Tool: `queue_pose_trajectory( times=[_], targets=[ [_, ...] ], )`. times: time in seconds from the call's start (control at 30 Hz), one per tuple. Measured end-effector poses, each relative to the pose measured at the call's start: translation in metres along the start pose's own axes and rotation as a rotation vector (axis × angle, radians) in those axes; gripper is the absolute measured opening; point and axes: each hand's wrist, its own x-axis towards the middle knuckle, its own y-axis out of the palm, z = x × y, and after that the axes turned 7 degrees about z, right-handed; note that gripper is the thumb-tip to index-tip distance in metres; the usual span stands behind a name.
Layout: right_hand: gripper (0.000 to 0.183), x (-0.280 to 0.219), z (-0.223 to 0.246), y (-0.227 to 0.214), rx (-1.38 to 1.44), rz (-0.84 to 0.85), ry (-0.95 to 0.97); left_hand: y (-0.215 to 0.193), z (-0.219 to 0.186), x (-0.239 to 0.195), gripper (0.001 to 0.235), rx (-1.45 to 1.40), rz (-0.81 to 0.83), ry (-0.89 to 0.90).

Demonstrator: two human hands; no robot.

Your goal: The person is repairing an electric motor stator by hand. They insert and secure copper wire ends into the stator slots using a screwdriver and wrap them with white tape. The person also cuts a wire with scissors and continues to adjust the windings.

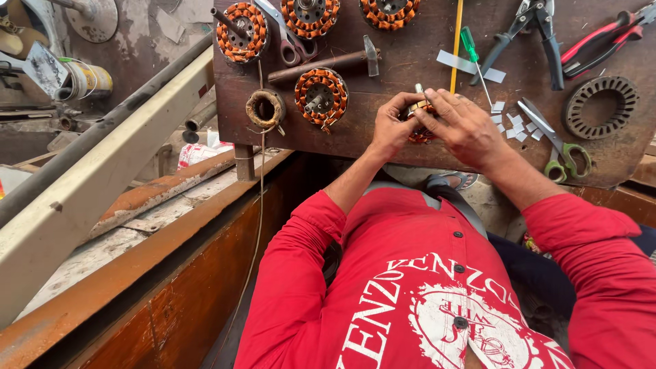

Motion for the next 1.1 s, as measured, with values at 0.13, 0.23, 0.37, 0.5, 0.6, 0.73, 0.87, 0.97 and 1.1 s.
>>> queue_pose_trajectory(
  times=[0.13, 0.23, 0.37, 0.5, 0.6, 0.73, 0.87, 0.97, 1.1],
  targets=[
    [0.045, 0.008, 0.002, -0.011, -0.044, 0.081, 0.041, -0.001, -0.005, 0.003, 0.032, 0.001, 0.009, 0.009],
    [0.035, 0.024, 0.013, -0.013, -0.162, 0.262, 0.132, 0.003, -0.010, 0.000, 0.034, -0.044, 0.027, -0.006],
    [0.028, 0.032, 0.007, -0.023, -0.074, 0.498, 0.365, 0.009, -0.026, 0.002, 0.037, -0.030, 0.027, -0.046],
    [0.036, -0.007, -0.035, -0.028, 0.428, 0.070, 0.544, 0.004, -0.043, 0.005, 0.041, 0.300, 0.067, -0.039],
    [0.021, -0.056, -0.045, -0.003, 0.592, -0.215, 0.713, 0.000, -0.053, 0.002, 0.033, 0.357, 0.119, -0.029],
    [0.016, -0.108, -0.059, 0.039, 0.420, -0.302, 0.875, 0.000, -0.065, 0.015, 0.040, 0.503, 0.154, 0.003],
    [0.012, -0.146, -0.054, 0.064, 0.345, -0.249, 0.824, -0.002, -0.068, 0.006, 0.037, 0.370, 0.192, -0.116],
    [0.020, -0.147, -0.052, 0.070, 0.264, -0.192, 0.810, -0.004, -0.074, 0.008, 0.031, 0.314, 0.203, -0.178],
    [0.025, -0.142, -0.039, 0.072, 0.244, -0.112, 0.916, -0.002, -0.080, 0.009, 0.028, 0.269, 0.222, -0.222]
  ],
)
